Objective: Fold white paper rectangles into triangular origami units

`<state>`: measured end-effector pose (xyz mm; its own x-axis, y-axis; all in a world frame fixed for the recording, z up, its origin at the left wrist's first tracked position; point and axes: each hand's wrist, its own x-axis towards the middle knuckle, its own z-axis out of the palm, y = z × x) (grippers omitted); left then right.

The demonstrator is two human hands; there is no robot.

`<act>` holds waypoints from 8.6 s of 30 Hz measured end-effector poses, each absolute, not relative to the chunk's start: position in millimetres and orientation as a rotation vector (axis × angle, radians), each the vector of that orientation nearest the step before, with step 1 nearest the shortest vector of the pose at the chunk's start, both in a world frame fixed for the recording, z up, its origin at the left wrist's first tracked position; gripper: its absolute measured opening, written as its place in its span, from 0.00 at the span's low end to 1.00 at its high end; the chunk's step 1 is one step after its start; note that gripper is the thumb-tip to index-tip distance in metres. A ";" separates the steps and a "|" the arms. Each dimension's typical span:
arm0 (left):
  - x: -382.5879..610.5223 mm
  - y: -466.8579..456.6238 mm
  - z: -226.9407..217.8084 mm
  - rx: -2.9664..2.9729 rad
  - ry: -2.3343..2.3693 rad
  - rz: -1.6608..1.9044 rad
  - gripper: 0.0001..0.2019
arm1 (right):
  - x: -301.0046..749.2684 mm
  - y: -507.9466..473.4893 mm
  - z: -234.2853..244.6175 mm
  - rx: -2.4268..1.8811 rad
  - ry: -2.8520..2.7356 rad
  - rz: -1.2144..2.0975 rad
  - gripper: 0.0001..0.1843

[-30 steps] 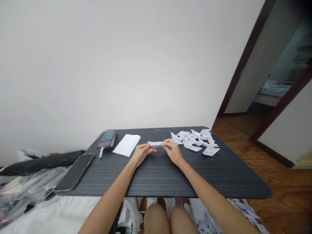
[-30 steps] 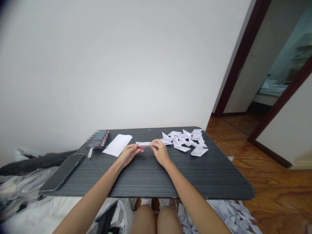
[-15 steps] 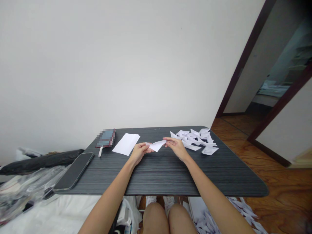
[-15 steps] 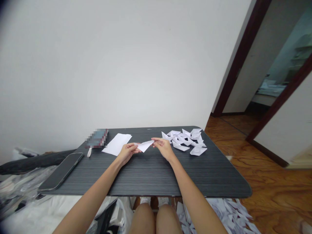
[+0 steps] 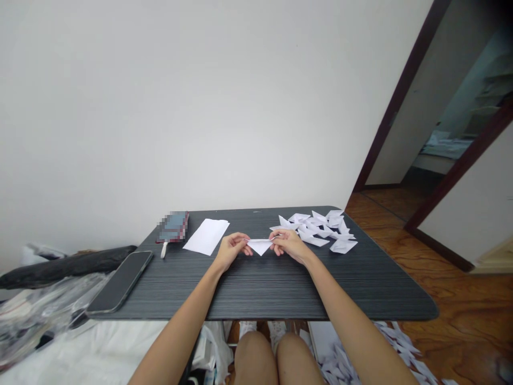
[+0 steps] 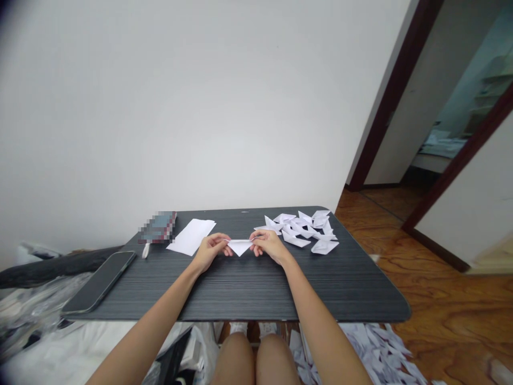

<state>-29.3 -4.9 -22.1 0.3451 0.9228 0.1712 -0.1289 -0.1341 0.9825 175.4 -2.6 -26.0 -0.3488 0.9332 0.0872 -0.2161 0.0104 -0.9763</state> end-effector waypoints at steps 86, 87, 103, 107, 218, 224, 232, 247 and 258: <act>-8.5 5.2 -16.2 1.576 0.935 1.337 0.10 | 150.6 1.2 -24.1 -0.890 -1.217 1.082 0.12; -8.6 5.6 -16.6 1.536 0.919 1.338 0.09 | 151.5 0.2 -22.5 -0.891 -1.237 1.059 0.12; -1.6 -0.3 -13.5 1.443 0.780 1.069 0.15 | 148.6 -5.6 -27.9 -0.894 -1.487 0.987 0.19; -2.2 -1.0 -13.5 1.485 0.748 1.080 0.16 | 150.1 -8.5 -20.5 -0.986 -1.460 0.948 0.15; -3.6 -15.1 -26.6 3.061 1.079 0.605 0.14 | 159.7 -5.2 -38.4 -1.704 -1.508 0.633 0.09; -2.0 -17.5 -24.9 3.127 1.130 0.498 0.14 | 158.5 -4.8 -41.7 -1.690 -1.469 0.633 0.10; -3.9 -19.6 -22.6 3.128 1.111 0.446 0.13 | 170.6 -11.7 -37.9 -1.446 -1.708 0.511 0.12; -5.2 -25.6 -12.9 3.136 0.881 0.452 0.13 | 190.5 -36.9 -34.7 -1.219 -2.279 0.185 0.19; -11.8 -18.7 -20.6 2.701 0.913 0.697 0.15 | 185.1 -38.0 -26.9 -1.067 -2.201 0.434 0.11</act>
